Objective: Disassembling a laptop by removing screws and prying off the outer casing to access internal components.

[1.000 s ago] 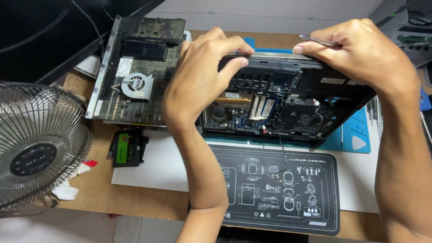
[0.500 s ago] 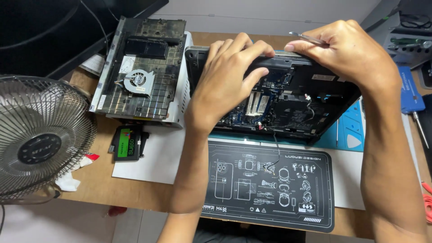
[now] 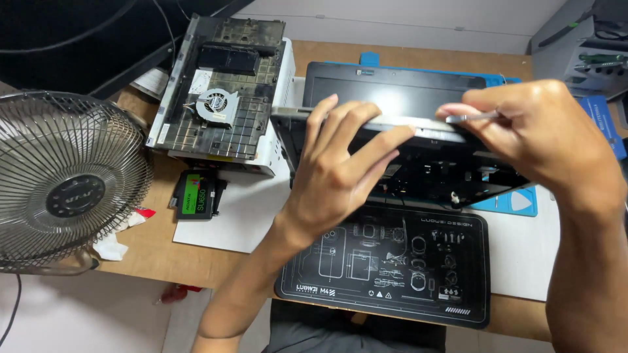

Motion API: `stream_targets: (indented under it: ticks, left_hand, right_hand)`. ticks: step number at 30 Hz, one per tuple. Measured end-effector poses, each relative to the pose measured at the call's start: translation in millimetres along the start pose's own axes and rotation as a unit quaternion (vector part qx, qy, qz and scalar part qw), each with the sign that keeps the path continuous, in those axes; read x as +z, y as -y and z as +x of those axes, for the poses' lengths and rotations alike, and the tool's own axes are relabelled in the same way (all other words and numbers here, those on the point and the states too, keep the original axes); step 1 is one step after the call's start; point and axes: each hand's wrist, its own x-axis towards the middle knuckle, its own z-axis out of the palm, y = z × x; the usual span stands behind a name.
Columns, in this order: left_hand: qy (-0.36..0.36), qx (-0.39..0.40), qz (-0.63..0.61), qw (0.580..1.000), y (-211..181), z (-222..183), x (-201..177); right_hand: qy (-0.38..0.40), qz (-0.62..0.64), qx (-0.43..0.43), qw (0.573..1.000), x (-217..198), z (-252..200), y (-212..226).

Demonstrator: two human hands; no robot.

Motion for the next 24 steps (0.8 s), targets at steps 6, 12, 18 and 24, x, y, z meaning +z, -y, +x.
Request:
stream_targets:
  ticks: [6,12,18,24]
  left_hand:
    - [-0.023,0.036,0.05,0.998,-39,-51,-22]
    - [-0.03,0.082,0.124,0.988,-63,-92,-30]
    - [0.035,0.076,0.106,0.991,-80,-106,-50]
    - [0.104,0.074,0.099,0.987,-78,-112,-58]
  right_hand:
    - [0.001,-0.042,-0.06,0.997,10,-52,14]
    - [-0.047,-0.061,-0.06,0.995,11,-44,2]
    - [-0.085,-0.029,-0.133,0.987,26,-15,13]
    - [-0.075,-0.032,-0.051,0.995,46,-5,23]
